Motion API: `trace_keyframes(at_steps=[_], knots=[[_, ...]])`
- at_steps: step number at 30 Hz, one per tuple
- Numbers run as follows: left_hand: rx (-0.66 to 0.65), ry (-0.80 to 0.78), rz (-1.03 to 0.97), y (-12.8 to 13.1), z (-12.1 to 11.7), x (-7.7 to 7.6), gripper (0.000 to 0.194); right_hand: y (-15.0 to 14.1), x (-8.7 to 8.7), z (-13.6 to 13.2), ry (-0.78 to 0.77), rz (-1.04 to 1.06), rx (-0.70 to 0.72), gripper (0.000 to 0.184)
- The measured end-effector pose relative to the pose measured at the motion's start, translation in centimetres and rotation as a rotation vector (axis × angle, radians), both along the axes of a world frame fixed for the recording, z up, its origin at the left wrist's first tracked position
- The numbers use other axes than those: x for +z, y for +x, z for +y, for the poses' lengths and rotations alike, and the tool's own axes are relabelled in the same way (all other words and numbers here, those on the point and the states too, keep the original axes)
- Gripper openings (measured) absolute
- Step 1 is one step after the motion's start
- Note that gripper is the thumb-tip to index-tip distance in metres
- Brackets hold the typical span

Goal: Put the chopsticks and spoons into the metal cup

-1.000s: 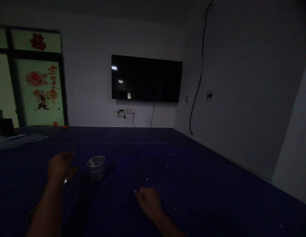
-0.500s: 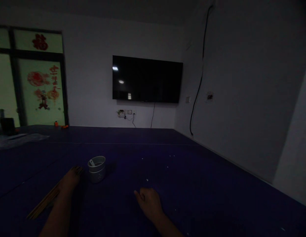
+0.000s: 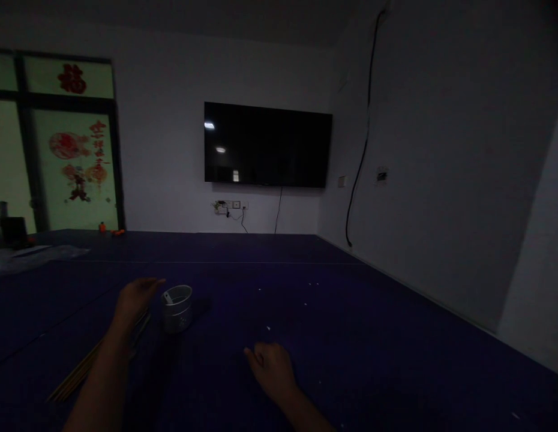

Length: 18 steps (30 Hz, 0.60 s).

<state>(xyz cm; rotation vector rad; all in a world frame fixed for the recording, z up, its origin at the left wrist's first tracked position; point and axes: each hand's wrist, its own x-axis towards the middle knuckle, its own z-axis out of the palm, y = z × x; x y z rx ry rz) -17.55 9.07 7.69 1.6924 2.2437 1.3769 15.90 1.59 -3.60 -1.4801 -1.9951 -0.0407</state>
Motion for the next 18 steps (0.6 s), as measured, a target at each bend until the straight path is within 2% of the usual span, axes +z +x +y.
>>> trace_keyframes(at_steps=[3, 6, 8, 13, 18], knots=[[-0.058, -0.105, 0.041, 1.4, 0.1, 0.5, 0.021, 0.0, -0.1, 0.0, 0.003, 0.009, -0.002, 0.048], [0.004, -0.234, 0.128, 2.3, 0.1, 0.4, 0.013, 0.0, -0.1, 0.0, -0.003, 0.013, -0.014, 0.047], [0.020, -0.261, 0.178, 2.6, 0.0, 0.3, 0.015, -0.1, -0.1, 0.0, 0.000, 0.009, -0.012, 0.046], [0.018, -0.204, 0.169, 2.7, -0.3, 0.0, 0.021, -0.2, 0.2, -0.2, 0.002, 0.003, -0.022, 0.046], [-0.029, 0.019, -0.041, 2.8, -0.5, 0.3, 0.026, -0.3, 0.3, -0.3, -0.007, 0.010, -0.027, 0.047]])
